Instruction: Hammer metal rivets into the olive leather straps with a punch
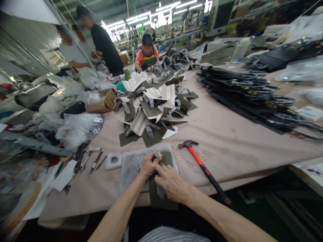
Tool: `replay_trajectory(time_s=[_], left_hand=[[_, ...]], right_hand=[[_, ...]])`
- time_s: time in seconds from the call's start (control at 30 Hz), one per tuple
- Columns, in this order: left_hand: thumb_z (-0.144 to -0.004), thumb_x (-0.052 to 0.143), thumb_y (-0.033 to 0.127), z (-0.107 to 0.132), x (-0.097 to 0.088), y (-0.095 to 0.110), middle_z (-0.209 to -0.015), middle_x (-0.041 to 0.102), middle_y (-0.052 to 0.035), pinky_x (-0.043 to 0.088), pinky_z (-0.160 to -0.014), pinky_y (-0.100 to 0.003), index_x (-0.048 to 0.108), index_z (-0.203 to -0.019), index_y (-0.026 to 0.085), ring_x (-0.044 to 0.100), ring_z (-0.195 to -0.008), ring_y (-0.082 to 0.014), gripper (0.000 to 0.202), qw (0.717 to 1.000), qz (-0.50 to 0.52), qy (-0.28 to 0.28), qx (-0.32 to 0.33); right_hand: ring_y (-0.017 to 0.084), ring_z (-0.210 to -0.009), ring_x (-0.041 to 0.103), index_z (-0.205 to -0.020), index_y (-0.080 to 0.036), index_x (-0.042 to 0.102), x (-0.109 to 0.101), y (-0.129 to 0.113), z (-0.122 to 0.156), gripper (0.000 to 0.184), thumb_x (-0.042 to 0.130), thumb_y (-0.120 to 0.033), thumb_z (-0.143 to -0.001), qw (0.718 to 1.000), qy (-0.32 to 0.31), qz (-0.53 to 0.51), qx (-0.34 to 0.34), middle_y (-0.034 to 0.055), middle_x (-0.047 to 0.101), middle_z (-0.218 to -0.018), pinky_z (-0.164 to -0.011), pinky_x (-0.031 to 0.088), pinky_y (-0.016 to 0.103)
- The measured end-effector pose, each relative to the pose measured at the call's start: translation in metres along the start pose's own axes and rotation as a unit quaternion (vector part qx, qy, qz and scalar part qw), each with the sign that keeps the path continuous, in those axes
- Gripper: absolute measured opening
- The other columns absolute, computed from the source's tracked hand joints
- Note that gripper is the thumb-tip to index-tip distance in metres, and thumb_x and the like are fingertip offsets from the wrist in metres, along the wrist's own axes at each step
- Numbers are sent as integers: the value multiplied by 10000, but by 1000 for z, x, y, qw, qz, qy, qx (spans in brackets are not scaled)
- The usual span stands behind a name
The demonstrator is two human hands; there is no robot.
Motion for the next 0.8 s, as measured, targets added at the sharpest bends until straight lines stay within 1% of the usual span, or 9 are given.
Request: replay_trajectory(time_s=[0.07, 0.17, 0.23, 0.3, 0.4, 0.47, 0.57, 0.63, 0.8], left_hand=[[-778, 713, 286, -5, 0, -2, -821, 734, -32, 532, -737, -275, 695, -846, 160, 669, -767, -177, 144, 998, 46, 41, -34], [-741, 755, 406, -14, -9, 3, -794, 733, -36, 547, -719, -280, 663, -835, 154, 688, -751, -180, 284, 977, 137, 148, -74], [-727, 773, 437, -18, -19, 16, -803, 738, -44, 557, -730, -279, 659, -850, 151, 697, -759, -179, 331, 962, 170, 203, -62], [-736, 785, 423, -19, -33, 35, -830, 744, -54, 561, -759, -276, 671, -874, 149, 702, -790, -177, 328, 960, 170, 224, -22], [-774, 780, 406, -15, -46, 62, -868, 750, -61, 563, -781, -276, 685, -913, 152, 704, -822, -178, 305, 965, 144, 216, 24], [-781, 780, 403, -11, -46, 67, -848, 745, -54, 562, -757, -266, 688, -901, 156, 695, -794, -170, 290, 973, 126, 190, 25], [-765, 791, 388, -3, -34, 56, -793, 729, -34, 550, -715, -252, 678, -856, 161, 678, -741, -158, 270, 981, 125, 148, -2], [-765, 785, 386, 1, -23, 42, -819, 736, -41, 551, -743, -264, 673, -856, 160, 690, -774, -170, 268, 982, 135, 125, -30], [-764, 785, 383, 7, -2, 16, -912, 763, -73, 560, -817, -318, 649, -1033, 162, 724, -857, -207, 374, 982, 166, 57, -68]], right_hand=[[258, -971, 525, -1024, -172, 592, 2, -7, -5, 228, 505, -80, -834, 999, 11, 43, 11, 140, 542, -1273, -863, 387, 413], [268, -903, 537, -984, -161, 579, 1, -10, -8, 173, 497, -88, -850, 993, 30, 104, 49, 156, 587, -1126, -818, 371, 413], [271, -828, 552, -920, -159, 568, -6, -7, -9, 125, 493, -92, -846, 985, 37, 123, 117, 157, 599, -1002, -762, 362, 407], [271, -772, 577, -896, -161, 553, -17, -2, -10, 124, 471, -81, -851, 972, 43, 121, 196, 142, 600, -905, -738, 362, 404], [284, -751, 641, -967, -147, 545, -29, 5, -9, 121, 454, -107, -898, 955, 30, 83, 284, 143, 642, -876, -716, 390, 396], [296, -758, 681, -1047, -142, 532, -28, 6, -8, 126, 479, -203, -951, 948, 8, 27, 318, 139, 680, -873, -668, 408, 372], [305, -780, 717, -1195, -143, 489, -15, 1, -5, 278, 502, -335, -994, 935, -9, -45, 351, 126, 722, -884, -623, 424, 343], [307, -827, 727, -1217, -156, 493, -3, -4, -4, 284, 492, -348, -1008, 930, -9, -77, 359, 129, 736, -926, -646, 443, 339], [314, -909, 721, -1271, -154, 525, 15, -5, -5, 376, 468, -427, -1019, 898, 15, -176, 403, 156, 741, -981, -739, 470, 361]])
Point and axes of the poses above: each hand's wrist, its own z-axis away from the middle knuckle, its own x-axis out of the palm, y = z × x, the point moved 3 cm from there along -z, towards the middle knuckle
